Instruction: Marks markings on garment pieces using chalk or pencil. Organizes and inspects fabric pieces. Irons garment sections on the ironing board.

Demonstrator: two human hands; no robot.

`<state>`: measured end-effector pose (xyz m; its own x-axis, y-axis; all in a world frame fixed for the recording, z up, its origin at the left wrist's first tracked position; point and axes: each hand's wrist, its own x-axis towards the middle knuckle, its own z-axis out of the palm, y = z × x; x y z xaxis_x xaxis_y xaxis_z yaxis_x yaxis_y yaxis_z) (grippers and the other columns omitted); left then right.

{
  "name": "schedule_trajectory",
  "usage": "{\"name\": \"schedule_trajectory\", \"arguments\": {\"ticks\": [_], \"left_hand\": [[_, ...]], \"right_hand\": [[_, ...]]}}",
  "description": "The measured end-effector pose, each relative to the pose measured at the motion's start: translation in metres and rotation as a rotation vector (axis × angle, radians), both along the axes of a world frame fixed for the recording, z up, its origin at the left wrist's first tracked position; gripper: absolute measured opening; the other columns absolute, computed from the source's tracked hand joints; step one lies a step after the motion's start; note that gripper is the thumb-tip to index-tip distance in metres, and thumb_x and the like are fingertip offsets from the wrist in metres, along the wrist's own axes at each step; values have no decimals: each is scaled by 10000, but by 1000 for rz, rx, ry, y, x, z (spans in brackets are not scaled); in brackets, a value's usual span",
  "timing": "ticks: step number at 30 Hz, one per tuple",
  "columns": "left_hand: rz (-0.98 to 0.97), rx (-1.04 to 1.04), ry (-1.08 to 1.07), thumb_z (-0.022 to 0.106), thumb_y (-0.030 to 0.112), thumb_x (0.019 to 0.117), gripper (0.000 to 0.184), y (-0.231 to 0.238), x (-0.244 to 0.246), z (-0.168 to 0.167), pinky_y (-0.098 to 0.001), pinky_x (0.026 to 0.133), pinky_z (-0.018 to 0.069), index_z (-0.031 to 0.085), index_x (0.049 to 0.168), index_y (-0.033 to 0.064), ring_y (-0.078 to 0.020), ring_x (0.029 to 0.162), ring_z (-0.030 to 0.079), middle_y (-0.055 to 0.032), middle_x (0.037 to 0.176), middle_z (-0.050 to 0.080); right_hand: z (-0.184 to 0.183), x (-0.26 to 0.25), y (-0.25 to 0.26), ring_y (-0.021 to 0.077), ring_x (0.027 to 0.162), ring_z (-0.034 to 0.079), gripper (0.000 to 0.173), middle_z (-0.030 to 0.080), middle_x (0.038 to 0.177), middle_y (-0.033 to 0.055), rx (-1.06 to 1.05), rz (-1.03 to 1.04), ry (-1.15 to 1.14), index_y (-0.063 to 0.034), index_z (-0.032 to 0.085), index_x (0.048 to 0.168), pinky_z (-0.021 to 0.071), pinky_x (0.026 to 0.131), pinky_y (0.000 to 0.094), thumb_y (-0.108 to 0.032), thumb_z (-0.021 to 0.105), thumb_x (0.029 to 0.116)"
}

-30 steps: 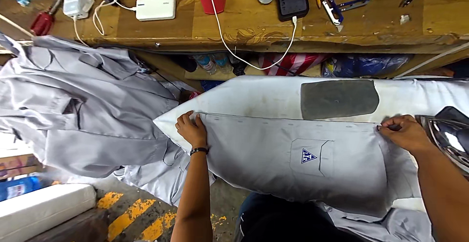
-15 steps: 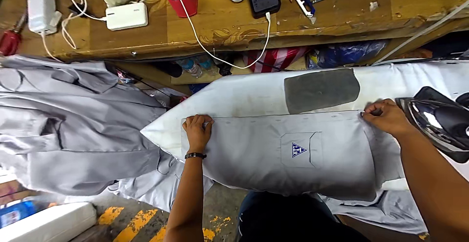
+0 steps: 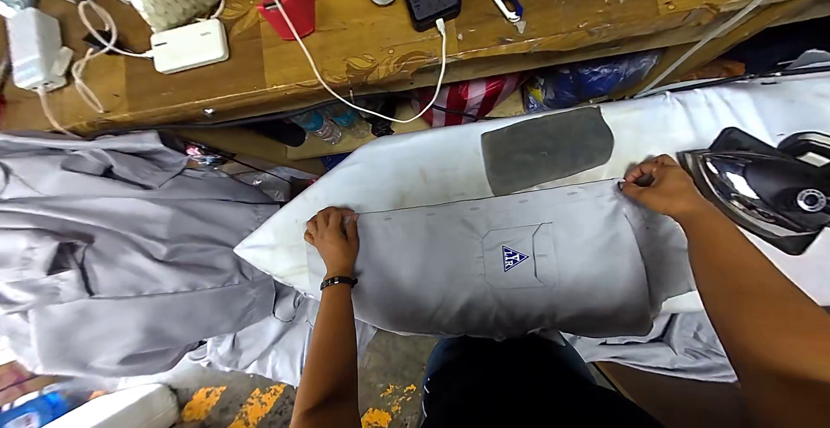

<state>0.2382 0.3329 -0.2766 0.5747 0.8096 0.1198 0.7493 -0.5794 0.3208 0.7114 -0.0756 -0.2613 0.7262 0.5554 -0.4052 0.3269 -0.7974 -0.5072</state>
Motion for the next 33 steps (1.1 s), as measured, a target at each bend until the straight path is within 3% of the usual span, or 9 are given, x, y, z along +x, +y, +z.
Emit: {"name": "schedule_trajectory", "arguments": {"ticks": [4,7,11,17,24,29,31,33], "left_hand": [[167,-2,96,488,436,1024,532,-4,3,-1,-744,1095,229,543,1420,85,-501,1431,366,-240,1561,411],[224,18,148,427,481,1035,615,-2,6,-6,-726,1156,153,466,1502,83,-475,1498,291,-242,1618,338],[277,51,205,405,513,1041,627,-2,5,-10,-703,1180,140,482,1501,95,-449,1516,281,-227,1611,366],[372,98,274,397,525,1044,612,-5,7,-12,-667,1148,244,522,1469,103,-431,1461,381,-204,1571,431],[436,75,354,394,513,1051,609,-14,18,2,-672,1156,234,515,1468,85,-431,1471,369,-218,1587,401],[590,72,188,301,456,1075,625,-35,45,5,-644,1185,214,439,1522,43,-429,1499,325,-225,1627,334],[518,109,10,347,394,1076,621,-62,84,19,-634,1201,201,397,1520,-37,-485,1501,273,-290,1616,300],[204,101,-157,417,270,1067,535,-113,141,35,-608,1205,228,442,1443,-109,-496,1459,336,-334,1530,402]], "right_hand": [[12,-3,7,471,1092,567,176,560,1203,317,17,-1,22,68,682,951,443,869,667,-83,761,908],[11,-2,4,448,1093,581,171,574,1199,295,32,17,20,56,690,936,462,877,648,-94,764,900],[11,1,3,437,1081,595,179,590,1185,278,60,16,44,48,701,948,476,869,651,-104,772,885],[9,8,0,406,1061,622,155,614,1175,230,37,93,54,8,713,949,501,852,638,-120,776,890],[0,-7,-11,348,864,667,83,635,1116,172,177,144,-125,-38,700,877,531,647,581,-102,754,878],[12,-1,-5,379,924,653,109,618,1151,190,83,100,12,-43,714,917,519,692,607,-131,774,894],[17,1,-1,393,945,644,116,609,1157,201,41,79,60,-46,712,915,511,703,620,-138,780,895],[16,2,1,395,941,644,117,609,1154,205,39,71,67,-42,713,906,511,699,623,-134,781,887]]}}
